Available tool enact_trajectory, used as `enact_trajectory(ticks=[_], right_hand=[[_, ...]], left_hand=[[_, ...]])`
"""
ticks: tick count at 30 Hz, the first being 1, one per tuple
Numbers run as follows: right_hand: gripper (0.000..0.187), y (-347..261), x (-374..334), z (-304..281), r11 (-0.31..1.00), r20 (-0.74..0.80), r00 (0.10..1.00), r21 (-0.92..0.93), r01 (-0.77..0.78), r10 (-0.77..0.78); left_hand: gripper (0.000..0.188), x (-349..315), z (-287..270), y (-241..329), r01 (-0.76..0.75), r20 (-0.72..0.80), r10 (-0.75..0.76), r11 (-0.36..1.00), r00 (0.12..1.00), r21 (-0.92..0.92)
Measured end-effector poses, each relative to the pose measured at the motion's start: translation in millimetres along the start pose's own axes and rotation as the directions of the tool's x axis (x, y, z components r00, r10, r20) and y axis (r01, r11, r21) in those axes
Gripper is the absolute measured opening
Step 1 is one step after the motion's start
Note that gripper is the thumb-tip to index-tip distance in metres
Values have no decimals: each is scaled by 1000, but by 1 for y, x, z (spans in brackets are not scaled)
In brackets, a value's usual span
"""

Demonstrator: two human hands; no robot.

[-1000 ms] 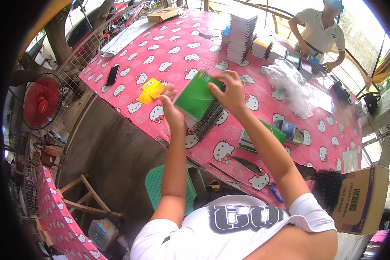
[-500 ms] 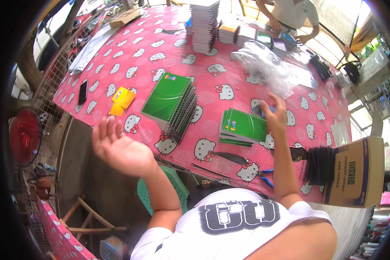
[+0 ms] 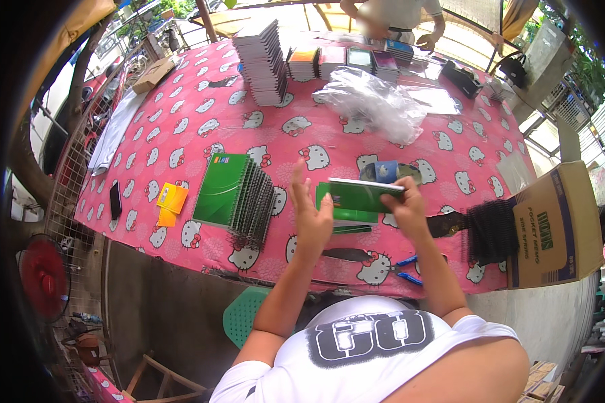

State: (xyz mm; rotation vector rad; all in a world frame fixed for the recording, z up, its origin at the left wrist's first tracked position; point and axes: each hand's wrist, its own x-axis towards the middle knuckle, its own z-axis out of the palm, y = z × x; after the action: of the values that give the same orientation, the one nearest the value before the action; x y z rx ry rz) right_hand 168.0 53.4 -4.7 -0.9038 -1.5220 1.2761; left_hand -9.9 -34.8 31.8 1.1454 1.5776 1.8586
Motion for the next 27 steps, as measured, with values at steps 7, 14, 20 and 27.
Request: enact_trajectory(ticks=[7,14,20,27], right_hand=[[29,25,-6,28,985,57,987,-68,156,-152],[29,11,-14,-32,796,108,962,-542,269,-251],[29,72,-21,-195,201,-663,747,-739,-643,-49],[24,62,-25,-191,296,-530,844,-796,-529,84]], left_hand=[[51,-14,20,1,-201,140,150,831,979,519],[10,-5,30,-9,-434,307,308,685,900,585],[9,-3,39,-9,-430,297,315,733,901,526],[8,-1,36,-9,-429,295,315,731,902,531]])
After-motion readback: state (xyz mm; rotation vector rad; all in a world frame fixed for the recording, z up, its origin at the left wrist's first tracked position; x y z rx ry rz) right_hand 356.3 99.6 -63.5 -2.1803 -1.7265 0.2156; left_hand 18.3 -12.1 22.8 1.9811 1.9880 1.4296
